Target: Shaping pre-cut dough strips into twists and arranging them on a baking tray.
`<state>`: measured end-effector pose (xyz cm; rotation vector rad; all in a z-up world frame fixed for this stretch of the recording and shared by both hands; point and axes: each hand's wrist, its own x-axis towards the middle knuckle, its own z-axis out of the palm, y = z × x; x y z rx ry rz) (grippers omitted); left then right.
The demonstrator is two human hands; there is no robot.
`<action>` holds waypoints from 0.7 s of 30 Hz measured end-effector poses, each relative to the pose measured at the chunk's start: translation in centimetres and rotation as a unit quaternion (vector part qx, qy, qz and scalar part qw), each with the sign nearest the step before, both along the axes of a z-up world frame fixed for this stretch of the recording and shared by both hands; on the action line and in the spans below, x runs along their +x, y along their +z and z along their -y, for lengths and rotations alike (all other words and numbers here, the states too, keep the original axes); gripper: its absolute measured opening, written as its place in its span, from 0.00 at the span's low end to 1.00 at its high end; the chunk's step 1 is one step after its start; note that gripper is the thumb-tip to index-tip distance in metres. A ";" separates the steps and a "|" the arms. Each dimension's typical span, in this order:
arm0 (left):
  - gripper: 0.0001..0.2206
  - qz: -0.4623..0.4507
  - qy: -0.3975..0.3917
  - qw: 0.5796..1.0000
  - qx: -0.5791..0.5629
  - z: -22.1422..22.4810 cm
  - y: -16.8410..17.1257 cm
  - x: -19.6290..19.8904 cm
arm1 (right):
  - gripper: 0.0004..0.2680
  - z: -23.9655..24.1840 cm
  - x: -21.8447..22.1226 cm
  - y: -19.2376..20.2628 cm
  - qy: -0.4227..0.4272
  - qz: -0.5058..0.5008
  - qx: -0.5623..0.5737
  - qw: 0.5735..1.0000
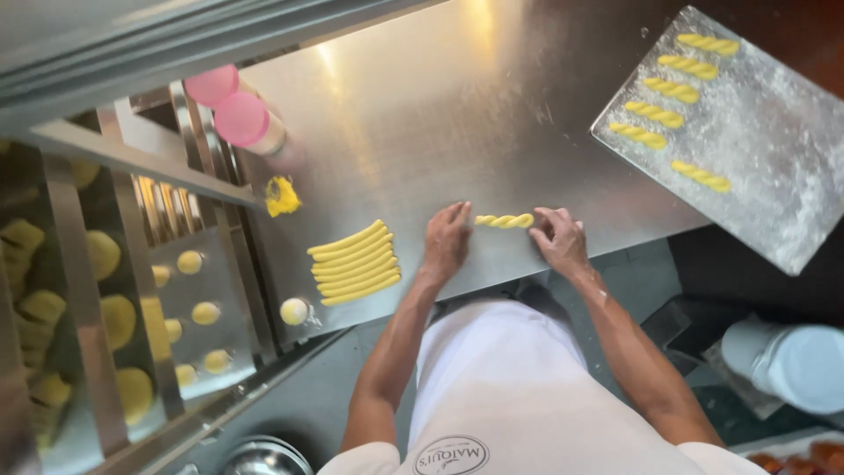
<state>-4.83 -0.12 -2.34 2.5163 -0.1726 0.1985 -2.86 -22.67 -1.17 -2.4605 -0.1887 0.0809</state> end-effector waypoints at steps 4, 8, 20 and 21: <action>0.12 -0.044 0.009 0.997 0.056 2.0 -2.5 2.3 | 0.18 0.5 2.7 0.7 0.141 0.012 -0.059 0.988; 0.08 -0.028 0.051 0.997 0.041 3.6 -0.9 1.7 | 0.09 1.3 4.8 2.5 0.245 0.008 -0.064 0.967; 0.21 -0.013 0.127 0.980 -0.153 7.1 2.9 -2.0 | 0.18 4.6 3.1 4.1 0.276 0.118 -0.095 0.949; 0.18 -0.013 0.132 0.975 -0.178 6.7 3.2 -2.1 | 0.18 4.5 2.4 4.5 0.256 0.129 -0.071 0.955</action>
